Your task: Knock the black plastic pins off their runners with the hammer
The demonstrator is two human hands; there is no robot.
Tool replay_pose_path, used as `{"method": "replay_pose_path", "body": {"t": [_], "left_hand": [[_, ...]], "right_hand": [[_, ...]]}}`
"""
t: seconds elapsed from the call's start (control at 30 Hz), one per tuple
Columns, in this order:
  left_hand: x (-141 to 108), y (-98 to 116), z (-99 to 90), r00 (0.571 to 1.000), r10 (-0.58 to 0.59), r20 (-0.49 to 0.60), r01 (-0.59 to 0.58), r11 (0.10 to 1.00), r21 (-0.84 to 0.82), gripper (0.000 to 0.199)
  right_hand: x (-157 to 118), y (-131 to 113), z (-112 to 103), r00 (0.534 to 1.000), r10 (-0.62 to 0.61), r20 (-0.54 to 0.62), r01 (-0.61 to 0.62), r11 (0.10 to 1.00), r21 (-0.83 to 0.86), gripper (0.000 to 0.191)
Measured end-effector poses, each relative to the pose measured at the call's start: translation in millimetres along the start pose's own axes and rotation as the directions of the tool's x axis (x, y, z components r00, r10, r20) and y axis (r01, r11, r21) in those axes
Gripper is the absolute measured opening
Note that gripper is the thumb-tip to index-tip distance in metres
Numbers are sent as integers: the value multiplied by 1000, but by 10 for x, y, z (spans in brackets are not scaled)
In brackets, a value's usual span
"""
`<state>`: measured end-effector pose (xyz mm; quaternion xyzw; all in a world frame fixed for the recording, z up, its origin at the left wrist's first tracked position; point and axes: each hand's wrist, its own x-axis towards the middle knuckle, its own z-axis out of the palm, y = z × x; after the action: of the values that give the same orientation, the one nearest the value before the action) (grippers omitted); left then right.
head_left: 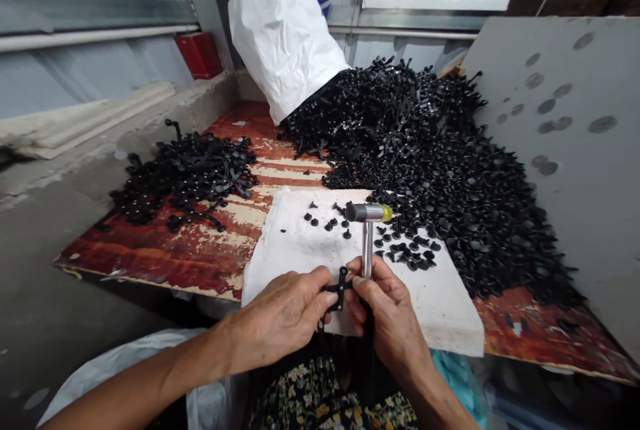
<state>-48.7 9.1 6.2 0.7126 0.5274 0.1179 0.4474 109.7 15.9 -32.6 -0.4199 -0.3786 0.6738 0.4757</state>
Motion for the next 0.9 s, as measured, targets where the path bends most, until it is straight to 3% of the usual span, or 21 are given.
{"method": "replay_pose_path", "body": {"t": [0.2, 0.37, 0.43, 0.63, 0.8, 0.9], "left_hand": [[13, -8, -50, 999, -15, -34, 16, 999, 29, 21], [67, -99, -34, 996, 89, 12, -79, 932, -353, 28], [94, -122, -37, 996, 85, 20, -69, 911, -406, 32], [237, -278, -223, 990, 0, -143, -56, 919, -390, 41], [477, -571, -548, 938, -126, -322, -47, 877, -479, 43], [598, -656, -631, 917, -195, -349, -15, 856, -517, 41]], "right_hand": [[47, -79, 44, 1000, -16, 21, 18, 996, -86, 17], [141, -154, 40, 985, 131, 111, -123, 989, -79, 28], [184, -163, 51, 981, 155, 116, -149, 987, -62, 30], [206, -105, 78, 991, 123, 48, -124, 992, 7, 40], [184, -90, 15, 992, 101, -69, -92, 988, 123, 43], [192, -105, -19, 989, 128, -76, -114, 979, 167, 45]]}}
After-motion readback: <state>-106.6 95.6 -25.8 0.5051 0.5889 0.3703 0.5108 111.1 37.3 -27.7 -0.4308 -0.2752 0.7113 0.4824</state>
